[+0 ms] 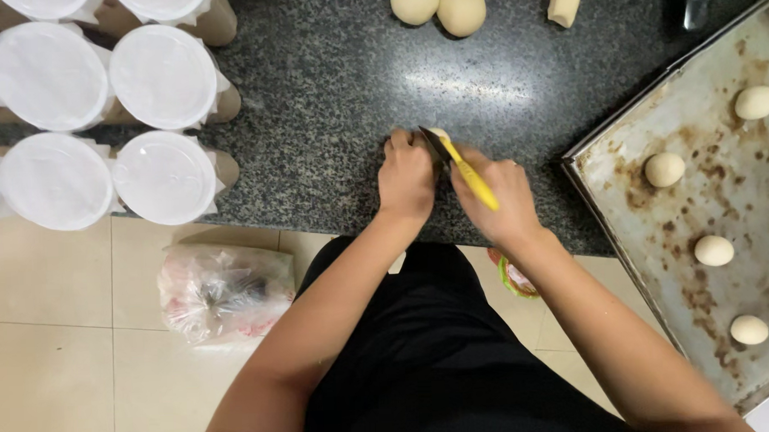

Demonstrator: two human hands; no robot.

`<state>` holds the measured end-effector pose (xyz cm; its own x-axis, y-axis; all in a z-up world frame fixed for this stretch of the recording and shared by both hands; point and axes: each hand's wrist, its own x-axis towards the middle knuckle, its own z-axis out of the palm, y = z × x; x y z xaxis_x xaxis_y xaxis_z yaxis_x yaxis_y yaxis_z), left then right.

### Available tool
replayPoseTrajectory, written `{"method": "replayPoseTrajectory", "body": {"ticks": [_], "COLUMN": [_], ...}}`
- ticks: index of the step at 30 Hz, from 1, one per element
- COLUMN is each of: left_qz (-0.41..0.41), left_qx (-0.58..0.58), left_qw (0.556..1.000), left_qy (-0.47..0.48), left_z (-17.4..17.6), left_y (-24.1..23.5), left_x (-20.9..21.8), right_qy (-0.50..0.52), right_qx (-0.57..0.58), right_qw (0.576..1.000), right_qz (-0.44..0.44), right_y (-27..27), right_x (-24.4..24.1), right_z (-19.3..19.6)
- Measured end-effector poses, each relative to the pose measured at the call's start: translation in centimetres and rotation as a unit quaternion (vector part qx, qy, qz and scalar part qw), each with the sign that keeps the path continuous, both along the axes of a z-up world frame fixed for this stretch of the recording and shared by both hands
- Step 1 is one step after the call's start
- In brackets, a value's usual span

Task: The person fills small dough balls with a dark paste using a spoon, then seals them by hand. They place the filled dough balls onto a metal baking tray. The person also uses a bench scraper to cut larger dough pieces into smaller portions and rolls them into balls before placing them on the tray.

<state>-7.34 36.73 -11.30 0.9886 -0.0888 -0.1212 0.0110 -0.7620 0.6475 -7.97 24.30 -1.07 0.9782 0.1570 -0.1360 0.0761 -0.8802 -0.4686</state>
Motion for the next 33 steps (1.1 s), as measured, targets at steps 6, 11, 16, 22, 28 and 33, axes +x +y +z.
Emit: {"method": "replayPoseTrajectory", "body": {"ticks": [6,11,16,22,28,33], "left_qz": [0.004,0.017,0.017,-0.017,-0.248,-0.385], "left_qx": [-0.005,-0.053,-0.056,-0.065,-0.074,-0.031], "left_qw": [1.0,0.998,0.998,0.997,0.957,0.921], "left_qy": [-0.018,0.012,0.007,0.045,-0.134,-0.049], "left_z": [-0.6,0.3,0.6,2.0,2.3,2.0], "left_y": [0.0,0.5,1.2,2.4,3.8,3.0], "left_x": [0.0,0.2,-0.1,0.1,2.9,5.9], "right_qy": [0.018,0.007,0.021,0.063,0.053,0.042], "right_qx": [-0.021,-0.003,-0.07,-0.067,-0.028,0.026], "right_qw": [0.999,1.0,0.997,0.995,0.985,0.981], "right_qz": [0.017,0.002,-0.01,-0.04,-0.16,-0.189], "right_y": [0.0,0.5,0.7,-3.0,-5.9,-5.6], "right_x": [1.6,2.0,0.9,-5.5,-10.4,-10.3], "right_z": [-1.1,-1.4,-1.5,0.6,1.4,0.9]}}
